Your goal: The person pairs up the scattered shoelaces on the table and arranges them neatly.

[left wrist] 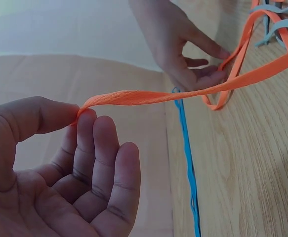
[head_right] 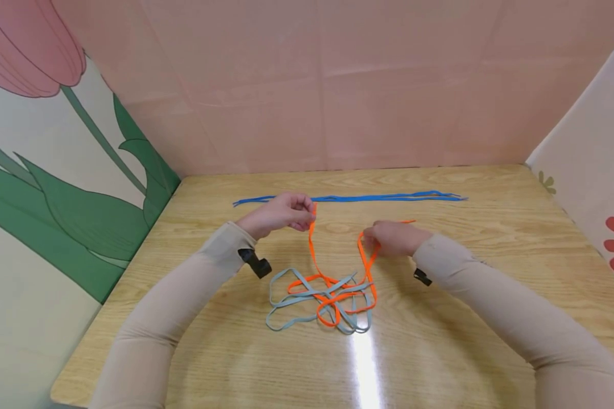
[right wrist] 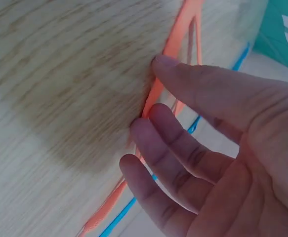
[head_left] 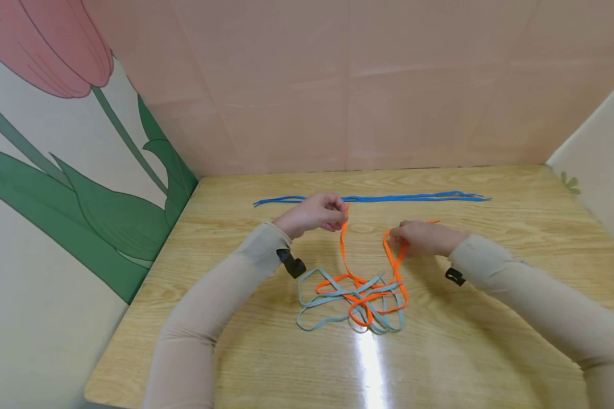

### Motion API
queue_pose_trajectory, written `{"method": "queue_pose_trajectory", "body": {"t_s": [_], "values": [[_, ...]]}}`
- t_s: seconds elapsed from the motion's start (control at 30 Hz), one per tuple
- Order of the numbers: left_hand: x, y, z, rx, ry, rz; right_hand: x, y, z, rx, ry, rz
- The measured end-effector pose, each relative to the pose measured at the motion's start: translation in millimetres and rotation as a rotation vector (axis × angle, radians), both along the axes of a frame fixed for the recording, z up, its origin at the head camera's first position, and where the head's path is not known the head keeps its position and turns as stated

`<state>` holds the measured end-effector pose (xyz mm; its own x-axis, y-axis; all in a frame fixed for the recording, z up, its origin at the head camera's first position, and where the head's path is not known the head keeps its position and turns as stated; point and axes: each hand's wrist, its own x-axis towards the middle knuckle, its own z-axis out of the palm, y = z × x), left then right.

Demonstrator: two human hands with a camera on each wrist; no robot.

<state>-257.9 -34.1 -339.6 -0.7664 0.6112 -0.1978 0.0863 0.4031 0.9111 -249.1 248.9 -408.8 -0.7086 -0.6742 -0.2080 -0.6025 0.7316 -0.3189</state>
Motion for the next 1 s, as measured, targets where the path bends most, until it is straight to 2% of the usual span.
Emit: {"method": "queue_pose_trajectory", "body": {"t_s": [0.17,0.33,0.4,0.53,0.6,0.67,0.87,1.0], "values": [[0.6,0.2,0.4,-0.004,0.002,-0.001,0.0,2.6,1.5,0.036,-0.015,0.024],[0.4,-0.4,1.0,-0.004,-0.003,-0.002,0.2,-5.2,18.8,0.085,-0.057,0.038],[0.2,-0.2,1.0,-0.002,-0.008,-0.005,0.1,-12.9,26.3,0.041,-0.04,0.027],[0.0,0.4,1.1,0.006,-0.014,-0.004,0.1,-34.5,33.0,-0.143,0.054,0.025],[0.2,0.7,1.6,0.007,-0.014,0.0,1.3,-46.5,31.6,-0.217,0.08,0.031],[0.6,1.0,2.1,0.007,-0.012,0.003,3.1,-56.5,26.4,-0.244,0.082,0.035],[1.2,1.7,1.4,0.008,0.003,-0.003,8.2,-65.9,2.1,-0.233,-0.04,0.087],[1.0,2.0,0.5,0.006,0.009,-0.01,12.1,-62.7,-1.6,-0.224,-0.096,0.105]]}}
